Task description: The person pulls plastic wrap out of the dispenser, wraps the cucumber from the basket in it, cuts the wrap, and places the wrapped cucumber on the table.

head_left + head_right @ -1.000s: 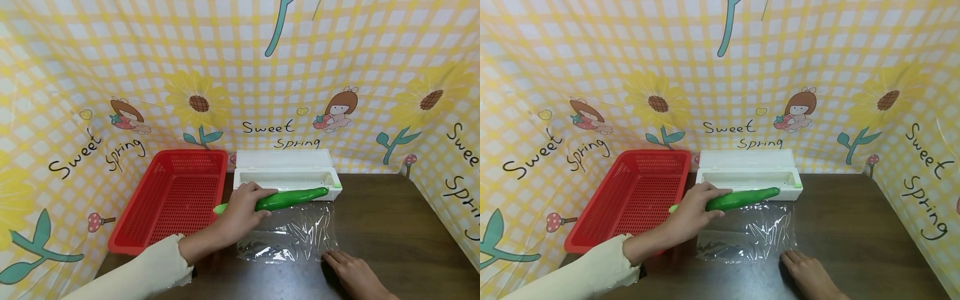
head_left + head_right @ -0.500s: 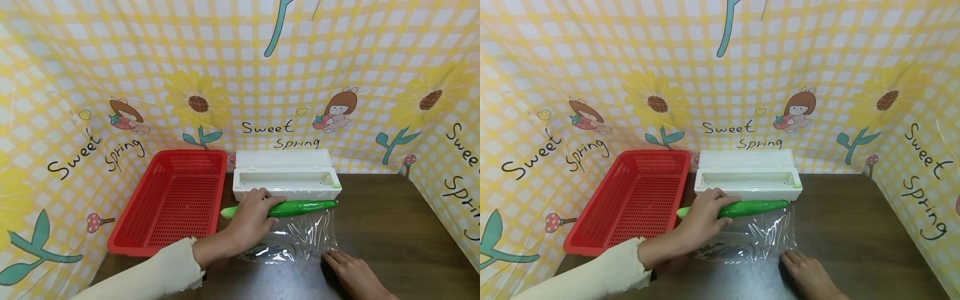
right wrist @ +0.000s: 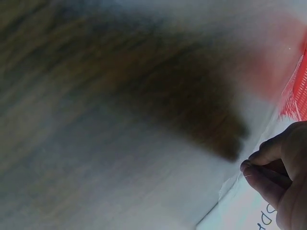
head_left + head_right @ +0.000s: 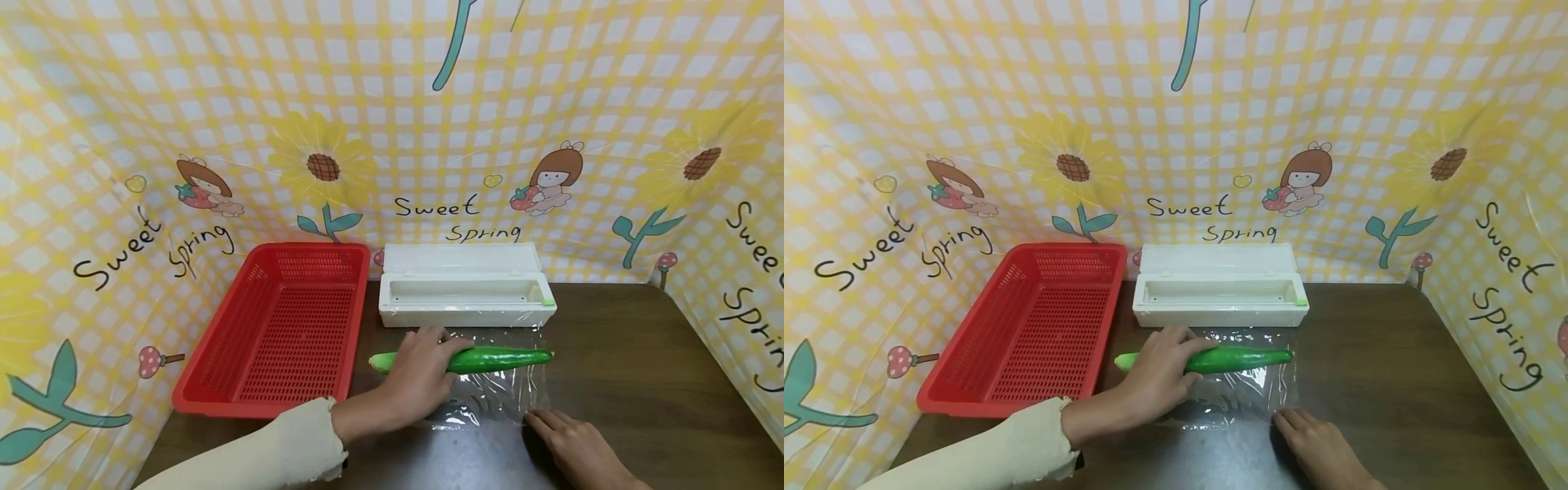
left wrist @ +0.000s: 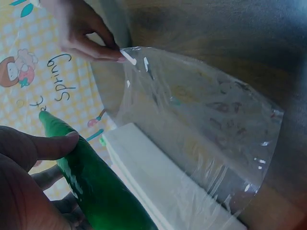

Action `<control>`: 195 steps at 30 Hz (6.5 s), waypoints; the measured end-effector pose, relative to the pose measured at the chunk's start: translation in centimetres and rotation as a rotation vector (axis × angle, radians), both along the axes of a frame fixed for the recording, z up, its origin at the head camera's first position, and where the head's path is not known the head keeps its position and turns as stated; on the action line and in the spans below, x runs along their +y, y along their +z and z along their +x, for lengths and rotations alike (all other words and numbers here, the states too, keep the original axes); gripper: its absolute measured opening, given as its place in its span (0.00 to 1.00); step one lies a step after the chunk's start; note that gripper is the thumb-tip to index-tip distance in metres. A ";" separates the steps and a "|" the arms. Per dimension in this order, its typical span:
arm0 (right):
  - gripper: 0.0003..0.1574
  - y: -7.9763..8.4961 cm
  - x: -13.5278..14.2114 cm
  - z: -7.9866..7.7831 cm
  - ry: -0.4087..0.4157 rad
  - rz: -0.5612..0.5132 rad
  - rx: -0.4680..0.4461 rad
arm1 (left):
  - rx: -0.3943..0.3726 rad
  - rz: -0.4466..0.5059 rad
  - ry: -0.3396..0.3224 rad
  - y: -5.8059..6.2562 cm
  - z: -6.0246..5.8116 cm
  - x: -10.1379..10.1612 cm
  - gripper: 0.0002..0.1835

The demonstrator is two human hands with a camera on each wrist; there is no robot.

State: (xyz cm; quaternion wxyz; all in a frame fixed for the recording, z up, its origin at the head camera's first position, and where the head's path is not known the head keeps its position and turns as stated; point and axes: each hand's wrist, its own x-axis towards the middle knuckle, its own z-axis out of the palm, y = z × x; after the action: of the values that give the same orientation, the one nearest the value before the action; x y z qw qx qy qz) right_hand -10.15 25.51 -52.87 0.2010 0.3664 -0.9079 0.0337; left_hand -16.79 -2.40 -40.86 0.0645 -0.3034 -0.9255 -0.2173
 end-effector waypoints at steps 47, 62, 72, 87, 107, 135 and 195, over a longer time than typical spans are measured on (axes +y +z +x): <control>0.21 -0.3 0.0 -0.2 -0.058 -0.009 0.000 | -0.008 -0.112 -0.017 -8.7 -1.0 3.7 0.30; 0.39 -0.6 -0.3 -0.3 -0.060 -0.043 0.107 | -0.055 -0.118 -0.023 -8.7 -0.9 4.2 0.30; 0.35 -0.6 -0.2 -0.5 -0.048 -0.061 0.127 | -0.054 -0.154 -0.039 -9.0 -1.2 4.1 0.31; 0.33 0.6 -0.5 -1.5 -0.090 -0.137 0.121 | -0.093 -0.127 -0.027 -8.2 -1.3 3.8 0.19; 0.27 1.1 -0.6 -2.3 -0.158 -0.214 0.068 | -0.152 -0.141 -0.045 -8.5 -1.3 2.7 0.19; 0.37 1.7 -0.9 -2.9 -0.177 -0.210 0.048 | 0.268 -0.386 -0.103 -8.4 1.4 0.7 0.33; 0.19 3.7 -0.3 -6.3 -0.234 -0.297 -0.207 | 0.145 -0.049 -0.059 -8.3 -2.2 -1.5 0.25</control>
State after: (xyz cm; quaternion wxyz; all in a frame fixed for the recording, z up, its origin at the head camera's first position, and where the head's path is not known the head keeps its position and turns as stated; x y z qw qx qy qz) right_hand -16.41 25.21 -49.12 0.1610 0.2195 -0.9450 0.1811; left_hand -18.96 -3.92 -49.18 0.1174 -0.3470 -0.9141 -0.1738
